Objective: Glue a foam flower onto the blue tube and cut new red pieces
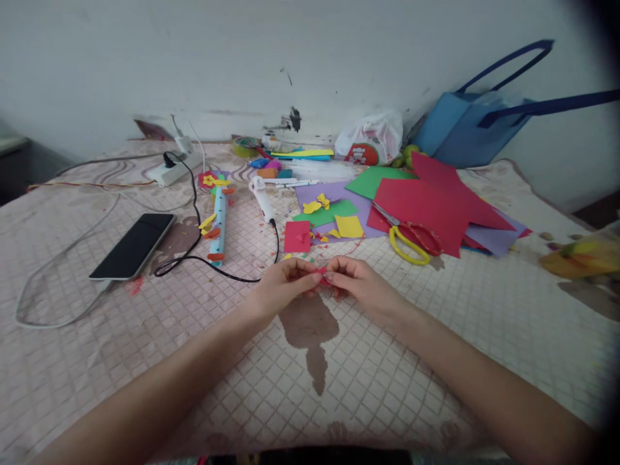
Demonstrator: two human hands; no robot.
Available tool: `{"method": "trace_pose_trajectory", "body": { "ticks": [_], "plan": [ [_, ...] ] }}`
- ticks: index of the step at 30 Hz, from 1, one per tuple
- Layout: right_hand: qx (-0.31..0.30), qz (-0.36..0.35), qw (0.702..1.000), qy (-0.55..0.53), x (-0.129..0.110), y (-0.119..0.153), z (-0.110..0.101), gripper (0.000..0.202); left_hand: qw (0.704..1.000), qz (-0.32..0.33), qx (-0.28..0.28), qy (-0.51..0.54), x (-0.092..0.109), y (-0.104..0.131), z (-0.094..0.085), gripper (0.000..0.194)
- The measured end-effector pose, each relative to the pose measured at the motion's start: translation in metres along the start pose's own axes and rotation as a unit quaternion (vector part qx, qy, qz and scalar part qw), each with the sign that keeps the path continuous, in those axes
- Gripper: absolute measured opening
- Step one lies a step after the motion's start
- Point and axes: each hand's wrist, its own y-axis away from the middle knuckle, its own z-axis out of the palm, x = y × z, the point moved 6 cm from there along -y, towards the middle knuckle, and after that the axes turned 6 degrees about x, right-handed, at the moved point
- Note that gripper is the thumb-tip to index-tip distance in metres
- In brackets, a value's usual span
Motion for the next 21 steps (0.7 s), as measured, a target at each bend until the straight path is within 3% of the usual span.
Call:
{"method": "trace_pose_trajectory", "body": {
  "ticks": [7, 14, 21],
  "plan": [
    [-0.038, 0.016, 0.999, 0.026, 0.0012, -0.001, -0.0003, 0.019, 0.999, 0.001, -0.024, -0.027, 0.0022, -0.0003, -0.0005, 0.022],
    [-0.03, 0.006, 0.999, 0.024, -0.0006, 0.0011, 0.0037, 0.019, 1.0, 0.007, 0.002, -0.002, -0.0025, -0.0017, -0.0002, 0.018],
    [-0.053, 0.054, 0.997, -0.008, 0.0058, -0.0001, 0.001, 0.014, 0.997, 0.0, -0.077, 0.004, 0.0048, 0.0008, 0.0005, 0.022]
  ]
}}
